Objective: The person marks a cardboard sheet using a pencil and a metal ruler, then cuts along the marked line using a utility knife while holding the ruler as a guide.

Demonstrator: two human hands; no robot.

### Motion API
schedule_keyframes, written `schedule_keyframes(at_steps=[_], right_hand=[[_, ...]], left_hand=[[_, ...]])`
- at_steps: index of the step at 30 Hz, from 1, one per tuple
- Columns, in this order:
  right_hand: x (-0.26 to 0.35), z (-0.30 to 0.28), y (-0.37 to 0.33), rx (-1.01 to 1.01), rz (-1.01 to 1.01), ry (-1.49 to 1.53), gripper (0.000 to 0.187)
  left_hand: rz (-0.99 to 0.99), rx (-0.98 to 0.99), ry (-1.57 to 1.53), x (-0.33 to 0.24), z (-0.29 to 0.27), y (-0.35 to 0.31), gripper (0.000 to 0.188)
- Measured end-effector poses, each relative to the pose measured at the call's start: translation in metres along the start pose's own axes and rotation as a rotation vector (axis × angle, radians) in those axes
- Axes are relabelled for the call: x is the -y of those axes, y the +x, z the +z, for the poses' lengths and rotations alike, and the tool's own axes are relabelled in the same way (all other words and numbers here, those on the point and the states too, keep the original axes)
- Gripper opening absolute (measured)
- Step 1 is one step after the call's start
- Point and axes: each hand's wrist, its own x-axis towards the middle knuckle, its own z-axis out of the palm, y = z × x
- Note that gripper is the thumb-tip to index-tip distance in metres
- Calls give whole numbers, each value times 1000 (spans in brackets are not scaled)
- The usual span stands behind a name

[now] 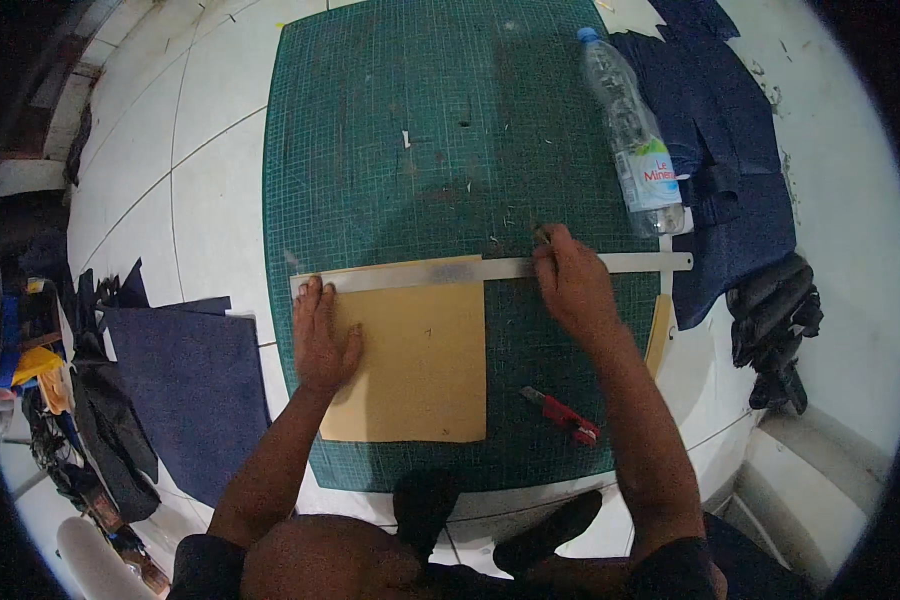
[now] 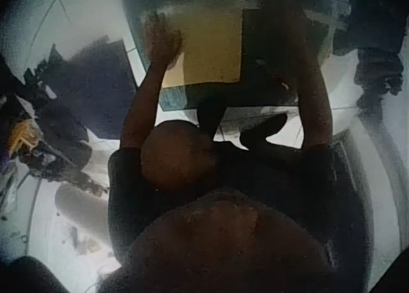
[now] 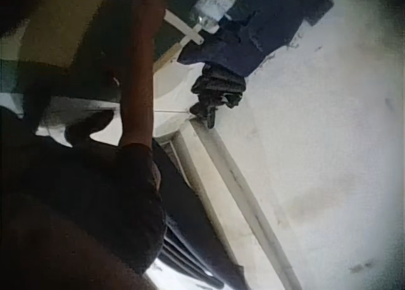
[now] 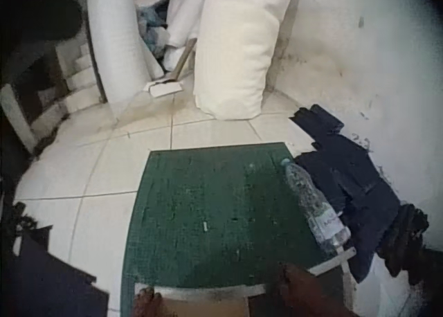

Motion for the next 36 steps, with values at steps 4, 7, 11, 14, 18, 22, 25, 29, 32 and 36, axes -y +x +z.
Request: schedule_keyframes(at_steps=[4, 7, 11, 14, 18, 22, 25, 29, 32, 36], right_hand=[[-13, -13, -4, 83, -255, -398, 28], [-14, -17, 0, 171, -251, -472, 38], [-14, -21, 10, 234, -277, -566, 33], [2, -22, 7, 305, -204, -610, 25], [-6, -25, -10, 117, -268, -473, 20], [17, -43, -39, 18, -349, -466, 22], [17, -45, -59, 69, -242, -447, 24], [-13, -40, -71, 71, -208, -471, 29], [-27, -32, -78, 36, -198, -440, 29], [-27, -28, -85, 79, -128, -460, 33]], left_hand=[[8, -31, -12, 1, 0, 2, 78], [8, -67, -145, 4, -11, 0, 79], [0, 35, -265, 12, -31, -35, 74], [69, 168, -163, -2, -42, -90, 73], [66, 194, -90, -20, -29, -122, 79], [-49, 248, -16, -25, -28, -107, 79], [30, 154, 22, -13, -19, -85, 81], [24, 156, 22, -12, -20, -61, 76], [-27, 94, -95, -11, -19, -74, 67], [-126, 139, -241, -35, -23, -120, 57]])
